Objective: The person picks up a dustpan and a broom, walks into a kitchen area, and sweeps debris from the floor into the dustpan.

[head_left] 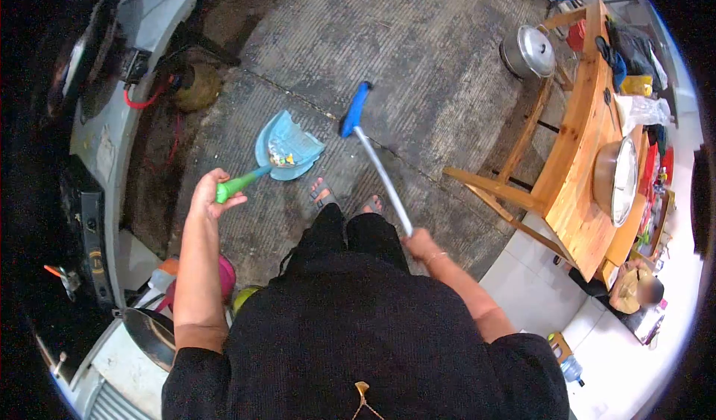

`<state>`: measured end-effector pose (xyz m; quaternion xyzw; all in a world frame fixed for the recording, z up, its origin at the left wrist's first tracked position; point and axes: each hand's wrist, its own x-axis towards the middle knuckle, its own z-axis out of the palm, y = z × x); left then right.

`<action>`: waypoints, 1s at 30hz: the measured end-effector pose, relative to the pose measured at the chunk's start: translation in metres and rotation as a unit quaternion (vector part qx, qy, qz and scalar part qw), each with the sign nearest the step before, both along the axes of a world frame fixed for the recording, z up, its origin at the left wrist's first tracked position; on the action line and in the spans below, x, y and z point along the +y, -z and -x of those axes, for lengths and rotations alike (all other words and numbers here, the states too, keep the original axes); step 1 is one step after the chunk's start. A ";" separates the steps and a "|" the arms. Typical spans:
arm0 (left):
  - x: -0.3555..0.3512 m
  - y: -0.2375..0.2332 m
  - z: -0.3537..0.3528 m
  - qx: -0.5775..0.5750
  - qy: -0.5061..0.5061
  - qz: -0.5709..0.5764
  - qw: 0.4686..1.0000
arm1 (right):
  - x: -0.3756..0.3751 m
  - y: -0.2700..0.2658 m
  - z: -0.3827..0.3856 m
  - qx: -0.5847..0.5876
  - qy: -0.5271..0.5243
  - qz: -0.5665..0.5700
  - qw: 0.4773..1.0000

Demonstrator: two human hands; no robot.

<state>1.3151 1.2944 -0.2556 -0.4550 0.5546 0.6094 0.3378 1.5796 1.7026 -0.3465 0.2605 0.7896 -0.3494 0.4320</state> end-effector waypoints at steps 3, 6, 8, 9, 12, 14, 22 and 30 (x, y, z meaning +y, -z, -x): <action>0.002 0.003 -0.005 0.010 -0.001 -0.002 1.000 | -0.028 -0.039 0.036 -0.015 0.005 0.036 0.999; -0.003 0.003 -0.006 0.016 -0.007 -0.007 1.000 | -0.023 -0.059 0.043 0.076 -0.080 -0.029 0.993; -0.005 0.002 -0.006 0.025 -0.002 -0.006 1.000 | -0.013 -0.092 0.070 0.003 -0.052 -0.079 0.995; -0.006 0.003 -0.007 0.024 -0.004 -0.007 1.000 | -0.001 -0.088 0.073 0.023 -0.051 -0.099 0.994; -0.006 0.004 -0.007 0.043 -0.018 -0.019 0.999 | 0.004 -0.061 0.089 0.038 -0.019 -0.115 0.992; -0.004 0.005 -0.005 0.030 -0.015 0.001 0.999 | -0.005 -0.028 0.085 0.007 0.029 -0.101 0.994; -0.009 0.003 -0.002 0.045 -0.016 -0.002 0.999 | -0.035 -0.077 0.071 -0.056 0.020 0.017 0.998; -0.006 0.002 0.000 0.074 -0.044 0.003 0.996 | -0.029 -0.027 0.118 -0.112 0.052 -0.053 0.991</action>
